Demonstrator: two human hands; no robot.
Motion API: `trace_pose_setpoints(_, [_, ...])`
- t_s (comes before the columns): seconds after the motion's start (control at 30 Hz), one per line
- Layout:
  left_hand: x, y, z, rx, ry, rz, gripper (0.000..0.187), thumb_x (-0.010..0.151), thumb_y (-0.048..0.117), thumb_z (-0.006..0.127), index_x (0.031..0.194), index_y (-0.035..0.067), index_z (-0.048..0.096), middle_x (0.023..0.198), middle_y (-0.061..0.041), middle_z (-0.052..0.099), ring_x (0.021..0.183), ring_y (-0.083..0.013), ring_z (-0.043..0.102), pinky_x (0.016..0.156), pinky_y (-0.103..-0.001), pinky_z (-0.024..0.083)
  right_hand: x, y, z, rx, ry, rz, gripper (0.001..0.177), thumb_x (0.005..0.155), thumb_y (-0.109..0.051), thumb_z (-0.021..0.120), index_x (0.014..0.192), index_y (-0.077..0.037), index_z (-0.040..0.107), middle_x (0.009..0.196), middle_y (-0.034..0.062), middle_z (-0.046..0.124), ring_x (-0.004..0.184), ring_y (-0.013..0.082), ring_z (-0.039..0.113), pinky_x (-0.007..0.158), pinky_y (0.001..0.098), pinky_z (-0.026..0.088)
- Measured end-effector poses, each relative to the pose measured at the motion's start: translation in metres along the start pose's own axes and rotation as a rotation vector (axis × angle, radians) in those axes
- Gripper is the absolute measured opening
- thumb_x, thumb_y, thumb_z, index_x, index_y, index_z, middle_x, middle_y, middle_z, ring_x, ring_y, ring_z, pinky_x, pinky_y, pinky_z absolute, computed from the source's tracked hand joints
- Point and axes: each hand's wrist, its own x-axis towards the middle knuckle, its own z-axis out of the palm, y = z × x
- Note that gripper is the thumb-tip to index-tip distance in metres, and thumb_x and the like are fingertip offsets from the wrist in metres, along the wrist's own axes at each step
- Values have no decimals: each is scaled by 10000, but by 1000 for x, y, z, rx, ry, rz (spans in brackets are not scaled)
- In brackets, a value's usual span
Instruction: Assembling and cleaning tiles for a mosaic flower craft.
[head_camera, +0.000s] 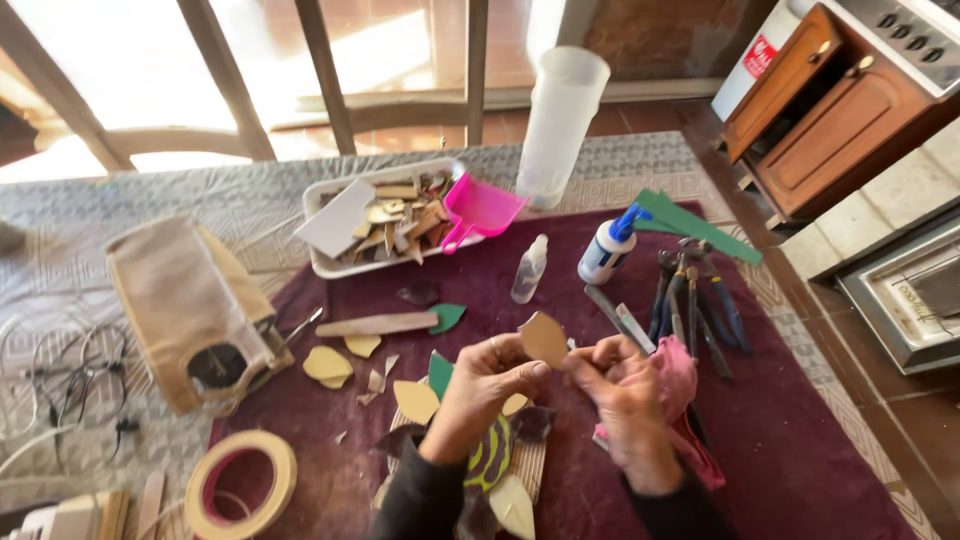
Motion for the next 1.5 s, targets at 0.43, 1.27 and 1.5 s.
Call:
trace_pose_setpoints(0.43, [21, -18, -51, 22, 602, 214, 367, 900, 84, 709, 1254, 6, 646, 869, -88, 758, 693, -96, 699, 597, -231, 567, 110, 13, 54, -992, -44, -871, 883, 846, -154, 801, 1506, 29, 244, 1361, 280, 560, 1171, 364, 620, 946, 446, 531])
trace_pose_setpoints(1.27, [104, -36, -55, 82, 691, 65, 84, 810, -21, 754, 780, -99, 755, 637, -96, 704, 518, -110, 612, 499, -231, 484, 93, -14, 42, -1287, -392, -227, 722, 825, -256, 670, 1494, -218, 403, 798, 193, 731, 778, 365, 742, 778, 473, 581])
trace_pose_setpoints(1.5, [115, -39, -57, -1, 735, 22, 90, 804, -24, 773, 764, -95, 735, 638, -110, 697, 505, -130, 606, 489, -242, 473, 101, -13, 46, -1332, -370, -246, 723, 821, -249, 677, 1483, -198, 390, 898, 232, 744, 853, 395, 743, 819, 484, 582])
